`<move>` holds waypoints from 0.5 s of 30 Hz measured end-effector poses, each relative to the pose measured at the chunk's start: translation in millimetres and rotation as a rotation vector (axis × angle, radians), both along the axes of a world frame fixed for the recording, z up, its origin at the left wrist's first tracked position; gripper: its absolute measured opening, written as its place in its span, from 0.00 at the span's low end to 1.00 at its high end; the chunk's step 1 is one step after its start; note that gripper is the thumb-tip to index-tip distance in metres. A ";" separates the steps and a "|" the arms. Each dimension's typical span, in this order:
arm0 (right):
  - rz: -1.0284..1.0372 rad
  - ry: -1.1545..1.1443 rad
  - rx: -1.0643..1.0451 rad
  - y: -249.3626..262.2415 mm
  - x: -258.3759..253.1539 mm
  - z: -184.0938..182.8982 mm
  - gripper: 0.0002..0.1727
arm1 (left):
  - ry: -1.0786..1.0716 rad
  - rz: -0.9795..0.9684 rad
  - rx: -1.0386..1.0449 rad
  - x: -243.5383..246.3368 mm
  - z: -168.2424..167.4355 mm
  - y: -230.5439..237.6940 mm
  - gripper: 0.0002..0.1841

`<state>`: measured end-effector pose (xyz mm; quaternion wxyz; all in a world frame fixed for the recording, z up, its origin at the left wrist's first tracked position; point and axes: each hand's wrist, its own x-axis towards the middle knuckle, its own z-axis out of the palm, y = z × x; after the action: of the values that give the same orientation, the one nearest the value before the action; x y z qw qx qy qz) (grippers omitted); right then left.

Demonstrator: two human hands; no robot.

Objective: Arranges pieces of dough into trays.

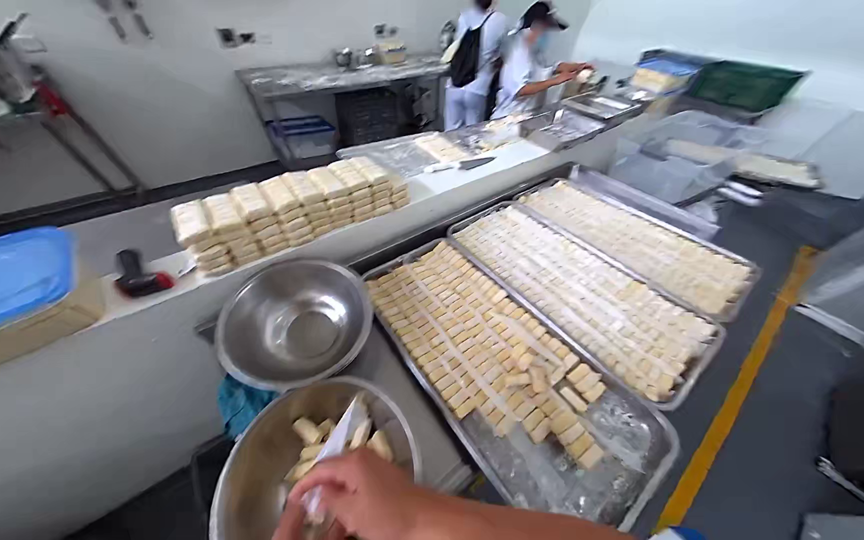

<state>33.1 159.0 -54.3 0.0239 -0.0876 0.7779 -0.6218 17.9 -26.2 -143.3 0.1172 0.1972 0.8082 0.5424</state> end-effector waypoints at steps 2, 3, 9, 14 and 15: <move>-0.055 0.040 -0.060 4.1 -0.7 8.4 0.15 | 0.118 0.057 -0.036 -4.2 -4.5 2.7 0.27; -0.084 0.046 -0.097 4.8 -0.9 7.7 0.14 | 0.160 0.081 -0.071 -7.4 -2.3 3.4 0.26; -0.159 0.068 -0.207 6.1 -0.6 4.1 0.11 | 0.147 0.100 -0.238 -15.2 4.6 1.5 0.35; -0.110 -0.041 -0.256 4.1 -5.3 12.7 0.11 | -0.027 0.041 -0.486 -10.6 4.0 0.0 0.45; -0.099 -0.056 -0.256 2.6 -5.5 13.2 0.11 | -0.109 0.014 -0.446 -9.3 9.2 -0.9 0.47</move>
<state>27.6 161.6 -41.1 0.0034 -0.0339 0.6948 -0.7184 8.6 -27.0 -134.1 0.1976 0.1312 0.9019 0.3609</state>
